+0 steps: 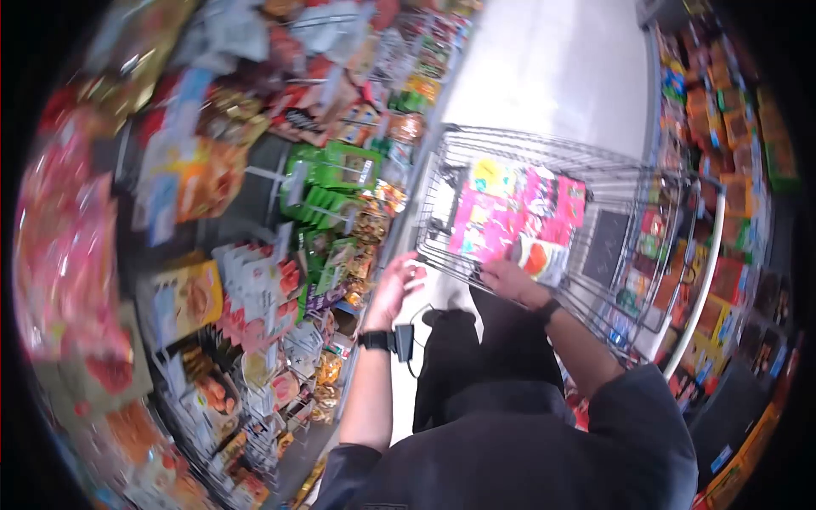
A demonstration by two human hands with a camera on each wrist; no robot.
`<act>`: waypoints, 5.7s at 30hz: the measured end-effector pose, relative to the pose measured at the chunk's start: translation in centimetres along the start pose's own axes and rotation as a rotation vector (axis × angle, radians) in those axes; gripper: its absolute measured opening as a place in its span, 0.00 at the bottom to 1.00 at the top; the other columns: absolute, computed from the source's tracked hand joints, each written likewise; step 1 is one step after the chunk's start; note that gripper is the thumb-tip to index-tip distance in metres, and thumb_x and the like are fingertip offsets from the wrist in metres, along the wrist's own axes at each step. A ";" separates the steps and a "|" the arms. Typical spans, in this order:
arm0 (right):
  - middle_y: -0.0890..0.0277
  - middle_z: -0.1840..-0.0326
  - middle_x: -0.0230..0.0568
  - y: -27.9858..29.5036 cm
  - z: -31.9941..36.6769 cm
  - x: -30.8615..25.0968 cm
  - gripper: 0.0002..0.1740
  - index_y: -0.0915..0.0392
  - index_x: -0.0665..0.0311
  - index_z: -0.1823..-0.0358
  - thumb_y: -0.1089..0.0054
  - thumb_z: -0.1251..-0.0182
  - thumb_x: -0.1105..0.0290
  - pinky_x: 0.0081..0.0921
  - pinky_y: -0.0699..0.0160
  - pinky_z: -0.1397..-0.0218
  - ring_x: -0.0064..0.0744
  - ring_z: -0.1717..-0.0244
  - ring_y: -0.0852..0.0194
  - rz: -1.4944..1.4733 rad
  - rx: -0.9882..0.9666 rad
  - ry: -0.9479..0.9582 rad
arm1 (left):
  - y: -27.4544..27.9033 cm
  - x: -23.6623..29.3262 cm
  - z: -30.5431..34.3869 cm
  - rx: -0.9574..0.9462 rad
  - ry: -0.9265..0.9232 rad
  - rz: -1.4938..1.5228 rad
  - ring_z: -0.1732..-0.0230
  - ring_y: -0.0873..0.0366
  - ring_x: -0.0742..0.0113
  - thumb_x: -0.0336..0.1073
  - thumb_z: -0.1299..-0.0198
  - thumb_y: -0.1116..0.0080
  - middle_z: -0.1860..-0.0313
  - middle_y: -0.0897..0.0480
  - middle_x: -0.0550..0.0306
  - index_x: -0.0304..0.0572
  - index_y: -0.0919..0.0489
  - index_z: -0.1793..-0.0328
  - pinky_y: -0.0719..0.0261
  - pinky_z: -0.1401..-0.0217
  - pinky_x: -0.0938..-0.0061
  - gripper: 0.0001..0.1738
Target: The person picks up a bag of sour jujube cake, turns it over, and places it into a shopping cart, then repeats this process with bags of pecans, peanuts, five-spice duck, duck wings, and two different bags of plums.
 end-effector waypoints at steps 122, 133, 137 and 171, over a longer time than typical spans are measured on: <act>0.25 0.39 0.43 -11.8 13.8 -51.8 0.30 0.34 0.71 0.34 0.34 0.36 0.75 0.29 0.26 0.37 0.30 0.41 0.25 -0.822 -0.857 0.168 | 16.0 4.9 44.7 0.459 -0.774 0.207 0.48 0.24 0.78 0.42 0.27 0.47 0.47 0.19 0.59 0.32 0.24 0.40 0.25 0.45 0.78 0.20; 0.23 0.41 0.43 -12.4 13.2 -51.9 0.26 0.29 0.72 0.37 0.34 0.36 0.76 0.28 0.26 0.37 0.29 0.42 0.24 -0.831 -0.898 0.112 | 17.4 2.7 42.8 0.400 -0.747 0.567 0.47 0.22 0.76 0.43 0.23 0.57 0.44 0.19 0.56 0.31 0.27 0.36 0.25 0.44 0.80 0.22; 0.23 0.41 0.43 -12.5 12.6 -51.6 0.26 0.31 0.72 0.36 0.36 0.34 0.75 0.28 0.26 0.37 0.28 0.42 0.24 -0.768 -0.848 0.167 | 17.7 5.4 45.9 0.607 -0.904 0.409 0.50 0.22 0.75 0.34 0.29 0.46 0.47 0.20 0.56 0.36 0.30 0.33 0.23 0.47 0.77 0.21; 0.28 0.37 0.36 -12.7 10.5 -51.3 0.31 0.48 0.62 0.22 0.54 0.21 0.61 0.31 0.30 0.35 0.26 0.36 0.32 -0.991 -0.912 0.079 | 14.3 7.8 46.4 0.348 -1.042 0.357 0.42 0.24 0.68 0.42 0.27 0.49 0.37 0.25 0.51 0.31 0.33 0.29 0.21 0.43 0.72 0.27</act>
Point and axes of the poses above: each hand's wrist, its own z-axis away from the middle knuckle, its own y-axis out of the back of the hand, x = y × z, the point moved 10 cm from there along -z, towards the middle knuckle
